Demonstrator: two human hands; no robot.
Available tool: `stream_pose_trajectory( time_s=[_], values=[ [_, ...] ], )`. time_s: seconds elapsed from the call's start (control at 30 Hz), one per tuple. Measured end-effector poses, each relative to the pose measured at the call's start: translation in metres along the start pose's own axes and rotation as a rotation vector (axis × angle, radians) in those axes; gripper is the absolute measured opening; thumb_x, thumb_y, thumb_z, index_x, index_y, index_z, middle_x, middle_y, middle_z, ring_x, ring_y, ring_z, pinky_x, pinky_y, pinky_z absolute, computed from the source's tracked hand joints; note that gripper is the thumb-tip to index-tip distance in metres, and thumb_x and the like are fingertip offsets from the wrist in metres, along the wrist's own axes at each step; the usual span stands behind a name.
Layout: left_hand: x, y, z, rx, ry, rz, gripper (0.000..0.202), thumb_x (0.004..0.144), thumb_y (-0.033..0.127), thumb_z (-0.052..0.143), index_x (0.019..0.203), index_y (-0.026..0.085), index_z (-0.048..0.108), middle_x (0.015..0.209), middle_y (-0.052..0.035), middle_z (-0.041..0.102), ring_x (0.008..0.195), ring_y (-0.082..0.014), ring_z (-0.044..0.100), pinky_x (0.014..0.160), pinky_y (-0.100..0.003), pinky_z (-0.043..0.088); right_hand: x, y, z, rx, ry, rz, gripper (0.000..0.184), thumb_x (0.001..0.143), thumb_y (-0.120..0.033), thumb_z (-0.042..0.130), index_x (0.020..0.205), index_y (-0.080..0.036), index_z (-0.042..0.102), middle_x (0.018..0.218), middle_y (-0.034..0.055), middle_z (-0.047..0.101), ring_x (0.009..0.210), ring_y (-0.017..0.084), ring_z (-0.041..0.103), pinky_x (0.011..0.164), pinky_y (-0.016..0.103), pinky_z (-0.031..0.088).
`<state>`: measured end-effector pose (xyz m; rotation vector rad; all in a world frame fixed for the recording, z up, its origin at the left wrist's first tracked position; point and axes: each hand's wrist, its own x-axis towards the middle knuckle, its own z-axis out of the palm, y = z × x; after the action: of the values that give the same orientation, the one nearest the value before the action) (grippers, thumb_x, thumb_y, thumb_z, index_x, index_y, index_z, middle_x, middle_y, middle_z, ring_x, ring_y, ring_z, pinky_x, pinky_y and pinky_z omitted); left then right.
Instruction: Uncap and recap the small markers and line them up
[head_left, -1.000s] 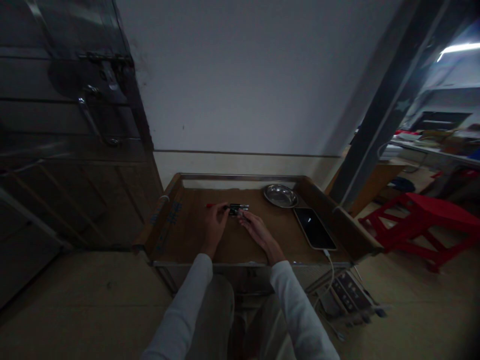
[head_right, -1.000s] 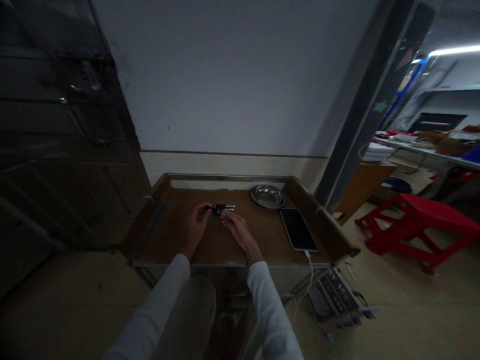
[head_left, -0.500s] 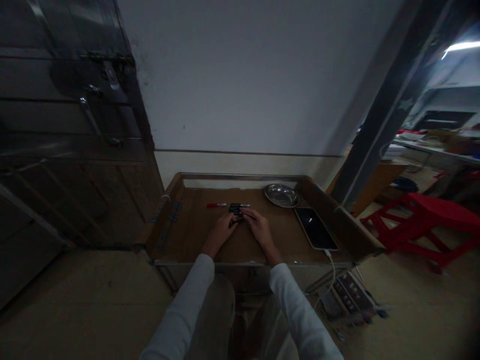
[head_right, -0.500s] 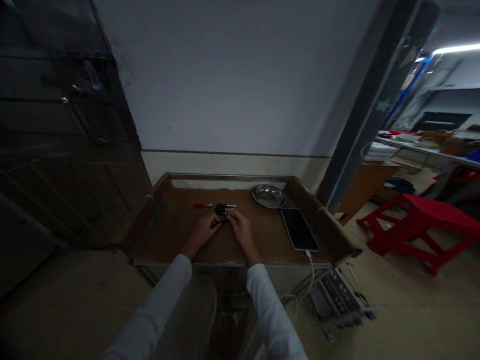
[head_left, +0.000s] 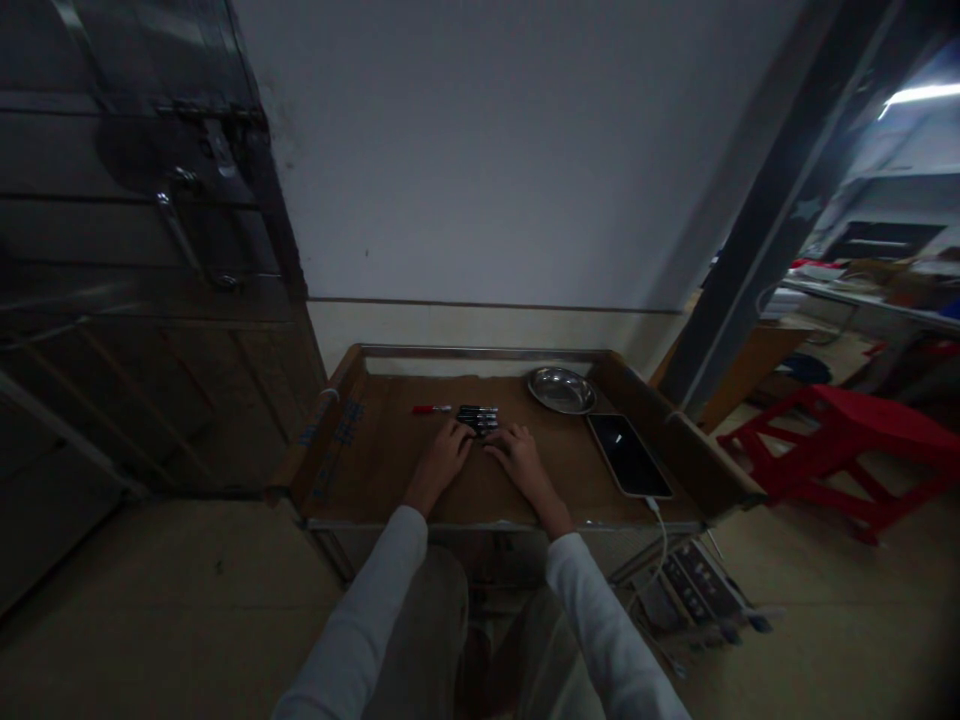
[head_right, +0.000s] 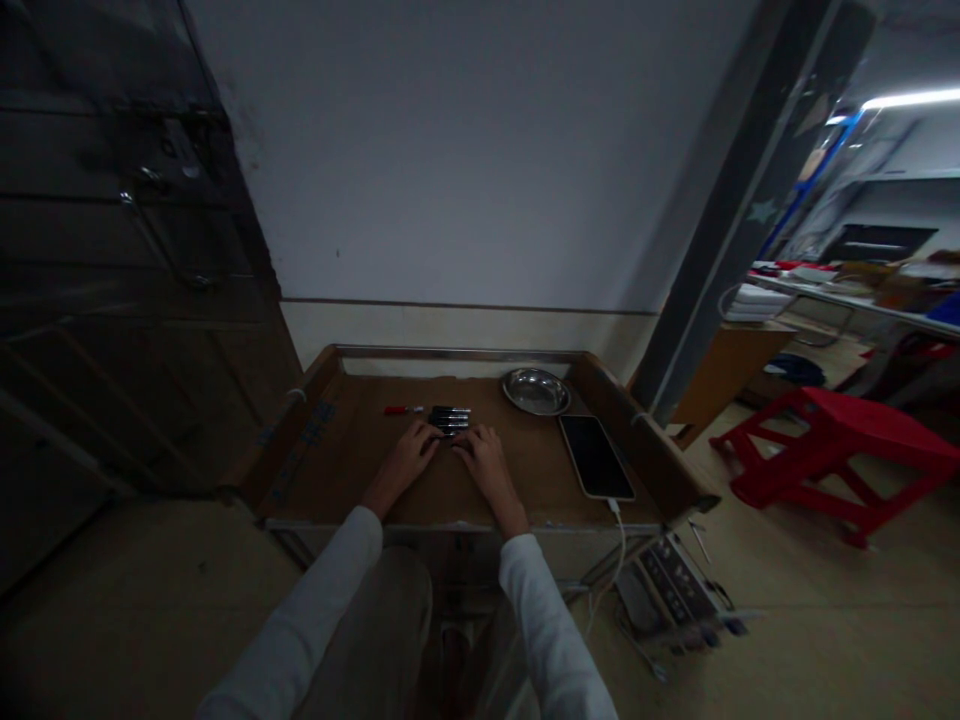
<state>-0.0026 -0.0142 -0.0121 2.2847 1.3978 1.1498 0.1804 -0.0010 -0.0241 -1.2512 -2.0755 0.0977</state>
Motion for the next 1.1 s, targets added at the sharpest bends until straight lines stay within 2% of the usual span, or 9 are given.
stream_pose_trajectory(
  time_s=[0.17, 0.37, 0.6, 0.7, 0.8, 0.93, 1.0, 1.1],
  values=[
    [0.001, 0.003, -0.001, 0.062, -0.067, -0.01, 0.009, 0.084, 0.02, 0.051, 0.088, 0.021, 0.058, 0.096, -0.0035, 0.052, 0.09, -0.0165, 0.055, 0.085, -0.032, 0.046, 0.004, -0.002, 0.004, 0.022, -0.039, 0.01, 0.014, 0.084, -0.03, 0.054, 0.089, -0.024, 0.066, 0.09, 0.0072, 0.061, 0.089, 0.023, 0.051, 0.081, 0.037, 0.039],
    [0.009, -0.002, 0.002, 0.076, -0.012, -0.054, 0.011, 0.083, 0.013, 0.047, 0.089, 0.019, 0.055, 0.096, -0.0045, 0.051, 0.085, -0.0164, 0.054, 0.083, -0.033, 0.046, 0.013, -0.001, 0.007, 0.028, 0.001, 0.036, 0.014, 0.084, -0.025, 0.051, 0.089, -0.021, 0.064, 0.088, 0.007, 0.061, 0.087, 0.022, 0.052, 0.078, 0.034, 0.039],
    [0.018, -0.005, 0.004, 0.1, -0.008, -0.056, 0.01, 0.083, 0.012, 0.046, 0.086, 0.018, 0.054, 0.094, -0.0054, 0.052, 0.082, -0.0162, 0.054, 0.08, -0.032, 0.046, 0.02, 0.0, 0.01, -0.037, 0.026, 0.089, 0.015, 0.083, -0.023, 0.05, 0.089, -0.021, 0.063, 0.089, 0.0071, 0.06, 0.086, 0.021, 0.05, 0.077, 0.032, 0.036],
    [0.017, -0.003, 0.001, 0.135, 0.05, -0.061, 0.014, 0.083, 0.011, 0.043, 0.089, 0.017, 0.055, 0.096, -0.0075, 0.053, 0.087, -0.018, 0.055, 0.083, -0.034, 0.046, 0.019, 0.001, 0.01, 0.033, 0.076, 0.092, 0.018, 0.083, -0.02, 0.047, 0.089, -0.02, 0.064, 0.089, 0.0078, 0.06, 0.085, 0.021, 0.05, 0.079, 0.033, 0.036],
    [0.016, -0.003, -0.002, 0.265, 0.172, -0.173, 0.023, 0.08, 0.007, 0.043, 0.099, 0.015, 0.055, 0.103, -0.0121, 0.053, 0.1, -0.0239, 0.052, 0.089, -0.041, 0.042, 0.02, 0.002, 0.009, 0.109, 0.142, 0.128, 0.021, 0.083, -0.018, 0.043, 0.086, -0.019, 0.064, 0.086, 0.0074, 0.06, 0.083, 0.021, 0.05, 0.08, 0.035, 0.036],
    [0.015, -0.009, -0.004, 0.383, 0.357, -0.327, 0.038, 0.079, 0.006, 0.042, 0.116, 0.015, 0.047, 0.125, -0.0181, 0.045, 0.117, -0.0313, 0.042, 0.094, -0.05, 0.036, 0.022, 0.002, 0.007, 0.191, 0.182, 0.183, 0.022, 0.082, -0.02, 0.043, 0.083, -0.02, 0.065, 0.086, 0.0069, 0.06, 0.083, 0.02, 0.049, 0.079, 0.035, 0.037],
    [0.015, -0.015, -0.005, 0.402, 0.383, -0.377, 0.034, 0.082, 0.009, 0.04, 0.114, 0.014, 0.049, 0.123, -0.0194, 0.048, 0.117, -0.0317, 0.042, 0.093, -0.052, 0.036, 0.023, 0.001, 0.007, 0.222, 0.205, 0.206, 0.021, 0.081, -0.021, 0.044, 0.083, -0.019, 0.065, 0.087, 0.0071, 0.06, 0.083, 0.02, 0.049, 0.079, 0.034, 0.038],
    [0.017, -0.021, -0.008, 0.417, 0.37, -0.453, 0.023, 0.086, 0.013, 0.038, 0.1, 0.013, 0.055, 0.107, -0.0183, 0.056, 0.106, -0.0308, 0.049, 0.089, -0.052, 0.038, 0.024, -0.001, 0.008, 0.285, 0.236, 0.222, 0.021, 0.081, -0.023, 0.045, 0.085, -0.02, 0.065, 0.088, 0.0073, 0.06, 0.083, 0.02, 0.049, 0.079, 0.035, 0.039]
  ],
)
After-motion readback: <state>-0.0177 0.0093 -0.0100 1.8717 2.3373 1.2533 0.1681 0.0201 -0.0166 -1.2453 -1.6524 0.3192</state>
